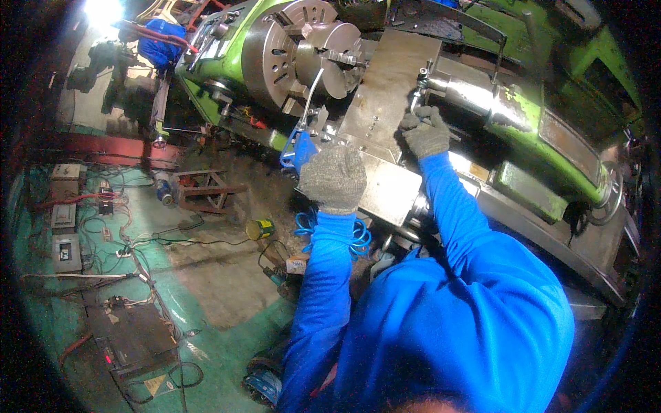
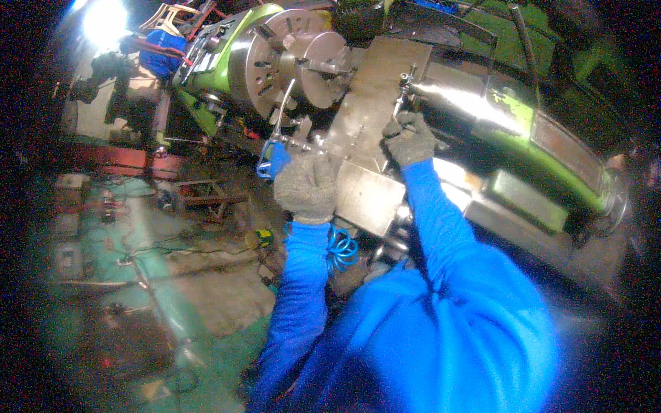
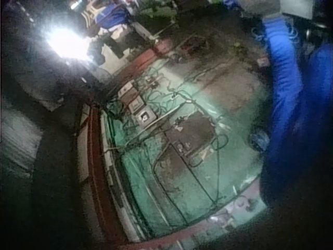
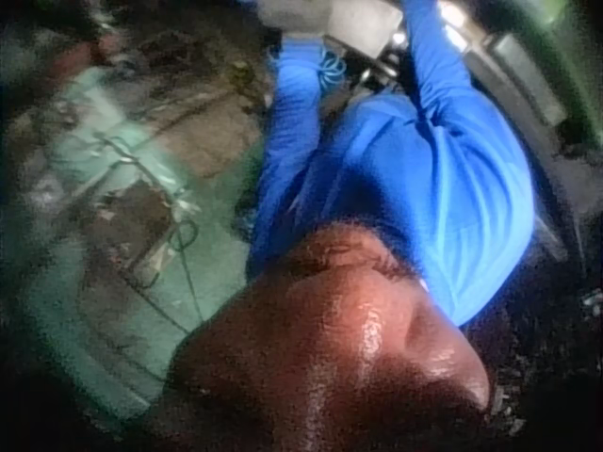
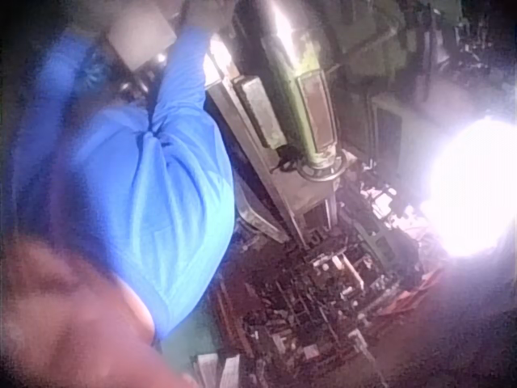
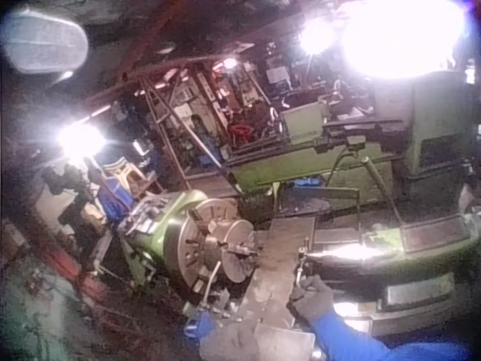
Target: The person operates a large green industrial machine, likely a lathe, using a pneumatic tool to work on a metal component. They repeatedly adjust the tool's position and apply it to the rotating part while wearing protective gloves.
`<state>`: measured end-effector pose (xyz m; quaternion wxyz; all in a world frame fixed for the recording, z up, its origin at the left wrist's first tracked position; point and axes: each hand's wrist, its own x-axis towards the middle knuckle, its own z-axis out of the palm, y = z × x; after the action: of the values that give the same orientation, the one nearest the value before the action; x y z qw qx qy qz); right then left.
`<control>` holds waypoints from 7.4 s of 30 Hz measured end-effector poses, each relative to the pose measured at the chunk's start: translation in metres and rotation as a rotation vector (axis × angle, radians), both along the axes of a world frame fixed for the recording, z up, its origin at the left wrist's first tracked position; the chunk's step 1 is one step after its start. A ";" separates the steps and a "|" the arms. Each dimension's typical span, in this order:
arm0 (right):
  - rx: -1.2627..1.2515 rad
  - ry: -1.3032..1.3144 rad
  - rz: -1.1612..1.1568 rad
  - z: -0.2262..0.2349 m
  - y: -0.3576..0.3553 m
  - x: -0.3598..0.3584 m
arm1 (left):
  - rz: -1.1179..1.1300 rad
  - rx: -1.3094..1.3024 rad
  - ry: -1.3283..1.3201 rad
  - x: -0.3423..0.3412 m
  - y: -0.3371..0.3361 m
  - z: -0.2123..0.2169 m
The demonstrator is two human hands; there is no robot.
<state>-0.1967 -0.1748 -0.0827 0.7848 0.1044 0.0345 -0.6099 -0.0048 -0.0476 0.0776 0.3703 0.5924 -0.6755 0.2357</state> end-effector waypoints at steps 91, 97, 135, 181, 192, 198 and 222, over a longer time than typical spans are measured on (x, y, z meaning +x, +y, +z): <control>0.107 0.229 -0.049 0.036 0.013 -0.013 | 0.024 0.067 0.017 -0.002 0.003 0.006; 0.018 -0.107 0.055 0.019 0.009 -0.015 | 0.031 0.066 -0.012 -0.002 0.003 0.008; -0.463 1.594 -0.503 0.186 0.021 -0.116 | 0.101 0.023 -0.073 -0.037 0.022 0.043; -0.212 3.035 -0.246 0.161 -0.029 -0.197 | -0.102 0.839 2.105 -0.152 -0.179 -0.111; -0.077 3.080 -0.144 0.174 -0.029 -0.183 | -0.179 0.874 2.255 -0.158 -0.175 -0.106; -0.033 3.070 -0.090 0.174 -0.029 -0.184 | -0.314 0.972 2.400 -0.147 -0.174 -0.120; -0.012 3.027 -0.055 0.176 -0.032 -0.189 | -0.377 0.972 2.534 -0.145 -0.172 -0.100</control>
<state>-0.3854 -0.2063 0.0934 -0.0002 -0.6052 0.7812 -0.1534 -0.1497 -0.2192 -0.0226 0.5120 0.3695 0.0390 -0.7745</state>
